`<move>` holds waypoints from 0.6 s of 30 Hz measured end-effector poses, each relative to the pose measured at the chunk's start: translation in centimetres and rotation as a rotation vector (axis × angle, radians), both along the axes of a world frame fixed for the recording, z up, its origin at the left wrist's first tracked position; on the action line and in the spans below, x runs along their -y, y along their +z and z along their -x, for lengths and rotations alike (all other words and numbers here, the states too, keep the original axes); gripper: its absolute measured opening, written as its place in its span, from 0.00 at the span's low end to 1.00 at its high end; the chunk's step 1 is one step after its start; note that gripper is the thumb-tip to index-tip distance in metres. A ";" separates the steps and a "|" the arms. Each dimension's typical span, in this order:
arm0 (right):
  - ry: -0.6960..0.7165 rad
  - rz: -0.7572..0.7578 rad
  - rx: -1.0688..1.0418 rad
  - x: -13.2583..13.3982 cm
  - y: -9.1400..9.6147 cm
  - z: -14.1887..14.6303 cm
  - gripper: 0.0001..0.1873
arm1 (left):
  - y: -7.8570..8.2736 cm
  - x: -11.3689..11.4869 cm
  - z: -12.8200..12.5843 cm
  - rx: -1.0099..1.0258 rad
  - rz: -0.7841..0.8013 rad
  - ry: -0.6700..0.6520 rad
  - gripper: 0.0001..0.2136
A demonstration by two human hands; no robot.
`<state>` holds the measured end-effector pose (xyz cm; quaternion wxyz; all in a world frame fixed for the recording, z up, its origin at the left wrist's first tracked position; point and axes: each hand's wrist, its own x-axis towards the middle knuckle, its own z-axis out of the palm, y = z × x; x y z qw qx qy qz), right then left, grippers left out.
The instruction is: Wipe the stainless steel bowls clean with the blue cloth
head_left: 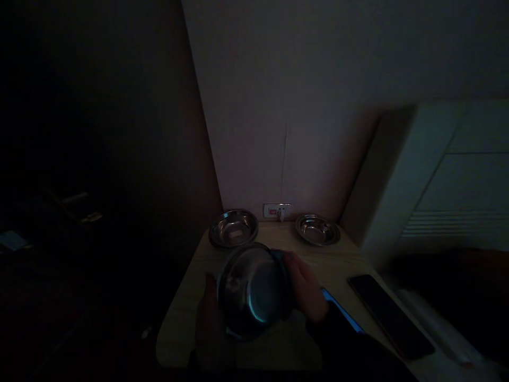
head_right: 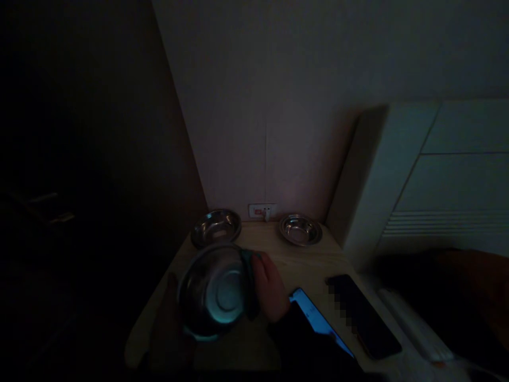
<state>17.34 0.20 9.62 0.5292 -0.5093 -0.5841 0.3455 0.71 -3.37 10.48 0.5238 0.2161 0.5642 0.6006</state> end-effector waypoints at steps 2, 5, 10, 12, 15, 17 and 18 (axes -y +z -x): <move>-0.093 -0.042 -0.030 2.2 -2.2 1.2 0.20 | -0.4 -0.4 0.1 0.094 -0.051 -0.009 0.23; -0.287 -0.218 0.133 5.5 -4.6 3.2 0.21 | -1.1 -0.8 -0.6 0.262 -0.124 -0.099 0.27; -0.226 -0.647 0.683 6.6 -3.7 4.2 0.24 | -2.0 -0.5 -1.5 0.445 -0.166 -0.252 0.30; -0.080 -0.841 0.814 5.7 -2.2 3.3 0.21 | -2.2 -0.3 -1.3 0.485 -0.156 -0.273 0.28; 0.114 -1.021 0.894 4.5 -0.7 1.1 0.18 | -2.3 -0.3 -1.1 0.558 -0.141 -0.288 0.24; 0.168 -1.055 0.921 4.1 -0.5 -0.2 0.18 | -2.2 -0.5 -1.3 0.600 -0.140 -0.285 0.22; 0.170 -1.062 0.930 4.1 -0.6 -0.6 0.18 | -2.2 -0.6 -1.5 0.614 -0.137 -0.276 0.20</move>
